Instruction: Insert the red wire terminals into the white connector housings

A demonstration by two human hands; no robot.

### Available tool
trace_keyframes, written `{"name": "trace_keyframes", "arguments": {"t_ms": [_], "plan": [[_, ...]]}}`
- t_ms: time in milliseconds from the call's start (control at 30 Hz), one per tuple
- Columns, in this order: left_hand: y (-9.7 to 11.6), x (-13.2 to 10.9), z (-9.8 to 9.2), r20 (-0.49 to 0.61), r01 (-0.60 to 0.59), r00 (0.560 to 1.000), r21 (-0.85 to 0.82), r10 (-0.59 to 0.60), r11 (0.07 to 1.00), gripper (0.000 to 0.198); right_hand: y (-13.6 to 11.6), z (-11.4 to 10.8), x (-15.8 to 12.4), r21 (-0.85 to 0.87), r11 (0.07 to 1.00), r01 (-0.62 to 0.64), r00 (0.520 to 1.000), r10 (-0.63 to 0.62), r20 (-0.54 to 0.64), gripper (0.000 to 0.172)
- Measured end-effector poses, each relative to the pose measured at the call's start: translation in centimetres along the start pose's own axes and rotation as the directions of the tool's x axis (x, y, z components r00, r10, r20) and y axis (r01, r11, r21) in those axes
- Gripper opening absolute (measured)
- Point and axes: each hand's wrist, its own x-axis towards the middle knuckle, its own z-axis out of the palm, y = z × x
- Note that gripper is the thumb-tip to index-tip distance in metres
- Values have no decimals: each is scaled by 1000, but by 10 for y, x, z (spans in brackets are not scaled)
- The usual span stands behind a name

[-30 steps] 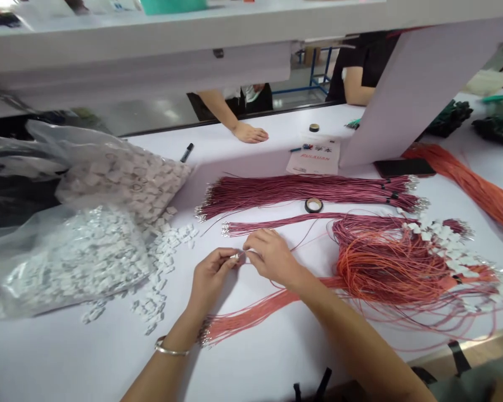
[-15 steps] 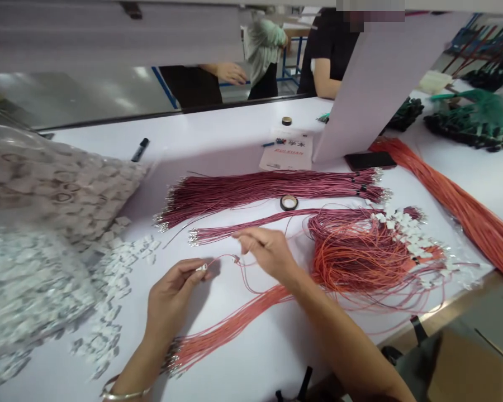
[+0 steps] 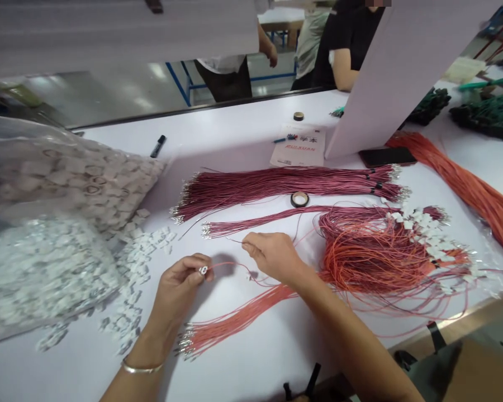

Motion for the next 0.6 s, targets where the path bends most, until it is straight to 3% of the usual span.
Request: {"name": "trace_keyframes", "arguments": {"t_ms": [133,267,333,400,500,533,600], "plan": [[-2,2,-1,-107,35,994,-15,-37,999,17,4,-18,-11,-389,918,79,973,14,232,14],[-6,2,-2,-202,102,975,19,-96,995,22,5,-26,-25,-394,912,111,932,42,359,15],[-9,1,-3,-218,125,970,78,-106,989,22,8,-25,-32,-241,970,37,949,41,313,18],[-11,0,-3,-213,129,973,177,-90,976,21,13,-25,-37,48,998,-46,977,35,209,24],[-12,-2,0,-225,88,974,318,-15,944,20,20,-28,-36,420,901,-106,992,127,-22,34],[-10,-3,1,-240,69,971,342,16,937,19,23,-29,-33,445,886,-127,977,190,-99,36],[-7,-3,2,-266,30,962,328,62,944,17,26,-27,-25,335,918,-213,931,295,-215,33]]}}
